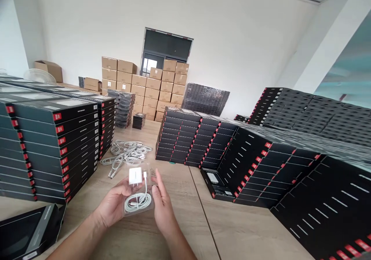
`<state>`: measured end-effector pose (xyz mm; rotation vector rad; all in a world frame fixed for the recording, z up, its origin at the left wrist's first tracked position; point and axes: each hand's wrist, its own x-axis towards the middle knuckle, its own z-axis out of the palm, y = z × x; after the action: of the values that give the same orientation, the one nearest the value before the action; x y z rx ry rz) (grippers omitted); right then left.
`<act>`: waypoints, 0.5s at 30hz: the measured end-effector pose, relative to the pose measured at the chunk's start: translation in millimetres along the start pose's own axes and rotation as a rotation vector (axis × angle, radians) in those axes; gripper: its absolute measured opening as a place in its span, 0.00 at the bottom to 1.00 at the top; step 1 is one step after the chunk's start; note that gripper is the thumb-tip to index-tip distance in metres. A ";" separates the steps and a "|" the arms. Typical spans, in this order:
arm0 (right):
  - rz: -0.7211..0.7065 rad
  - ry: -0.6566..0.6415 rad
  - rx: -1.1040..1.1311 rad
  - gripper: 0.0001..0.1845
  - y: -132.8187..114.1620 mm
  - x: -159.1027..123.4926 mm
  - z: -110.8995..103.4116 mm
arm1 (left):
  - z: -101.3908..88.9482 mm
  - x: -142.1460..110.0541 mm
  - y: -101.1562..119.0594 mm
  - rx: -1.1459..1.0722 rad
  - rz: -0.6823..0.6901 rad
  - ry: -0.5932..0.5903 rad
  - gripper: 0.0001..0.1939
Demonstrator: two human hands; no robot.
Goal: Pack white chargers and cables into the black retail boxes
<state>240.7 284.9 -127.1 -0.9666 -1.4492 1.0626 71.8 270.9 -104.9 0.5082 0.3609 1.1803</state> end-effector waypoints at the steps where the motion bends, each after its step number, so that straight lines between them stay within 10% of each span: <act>1: 0.052 0.025 0.091 0.34 0.2 1.7 -3.4 | -1.6 0.2 1.1 0.012 -0.004 -0.015 0.26; 8: 0.223 -0.003 0.422 0.39 -7.1 5.9 -14.4 | -2.2 -0.7 -9.0 0.209 -0.195 -0.115 0.30; 15: 0.364 0.034 0.494 0.20 4.8 5.7 -21.5 | -0.9 -39.6 44.8 1.230 0.203 0.230 0.32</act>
<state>261.4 294.2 -128.9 -0.8926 -0.9275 1.5704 22.6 246.9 -80.7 1.4946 1.2779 1.1106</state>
